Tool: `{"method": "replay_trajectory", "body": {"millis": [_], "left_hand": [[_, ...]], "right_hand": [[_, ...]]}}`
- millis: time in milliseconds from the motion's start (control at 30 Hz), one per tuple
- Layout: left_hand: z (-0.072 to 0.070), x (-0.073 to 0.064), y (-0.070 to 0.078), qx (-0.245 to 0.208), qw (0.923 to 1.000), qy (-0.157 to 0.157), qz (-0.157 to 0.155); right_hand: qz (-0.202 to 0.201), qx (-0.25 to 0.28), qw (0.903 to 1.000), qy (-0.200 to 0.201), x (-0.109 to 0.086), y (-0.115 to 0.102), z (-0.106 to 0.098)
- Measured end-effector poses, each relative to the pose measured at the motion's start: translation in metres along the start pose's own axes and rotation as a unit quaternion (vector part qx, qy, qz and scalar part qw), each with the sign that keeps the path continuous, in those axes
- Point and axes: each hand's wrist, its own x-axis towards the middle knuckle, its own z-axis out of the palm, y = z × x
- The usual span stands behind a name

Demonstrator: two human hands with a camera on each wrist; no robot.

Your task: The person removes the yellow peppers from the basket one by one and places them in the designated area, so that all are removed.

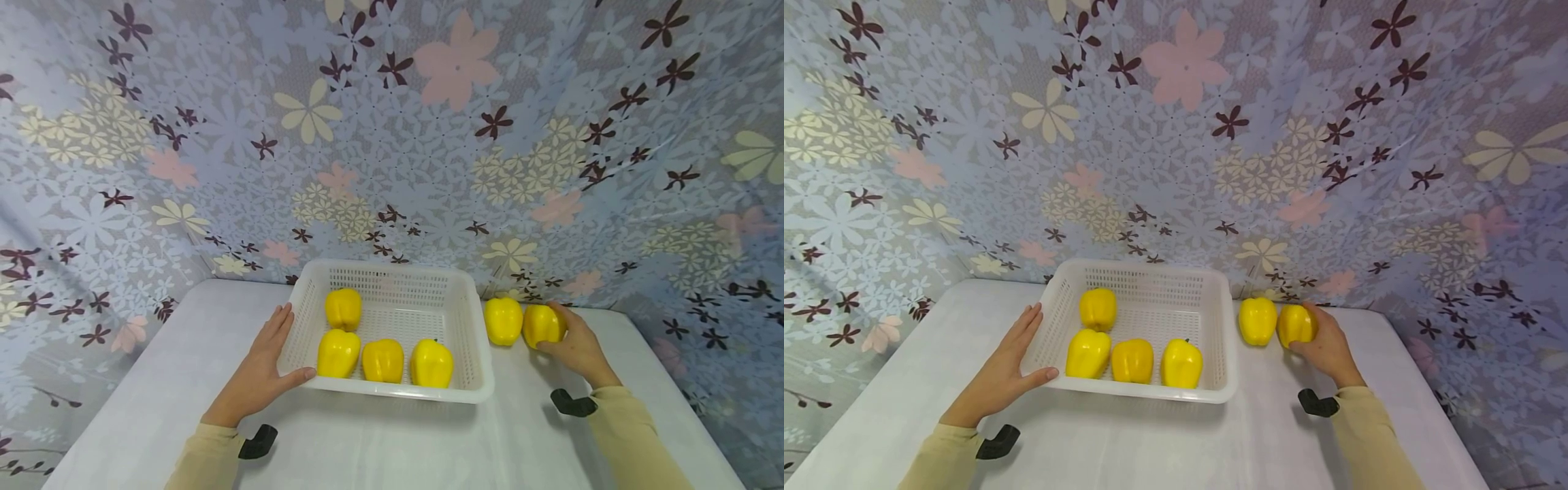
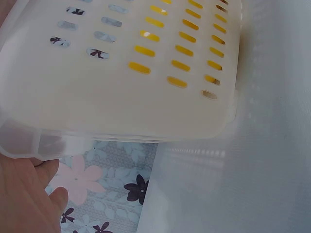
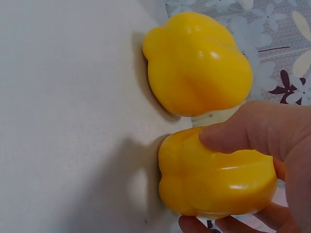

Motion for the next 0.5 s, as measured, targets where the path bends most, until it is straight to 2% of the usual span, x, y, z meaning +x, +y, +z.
{"method": "replay_trajectory", "body": {"millis": [500], "left_hand": [[-0.0005, 0.0008, -0.0012, -0.006, 1.0000, -0.002, 0.000]], "right_hand": [[0.003, -0.012, 0.9997, -0.019, 0.0028, -0.0042, -0.0008]]}}
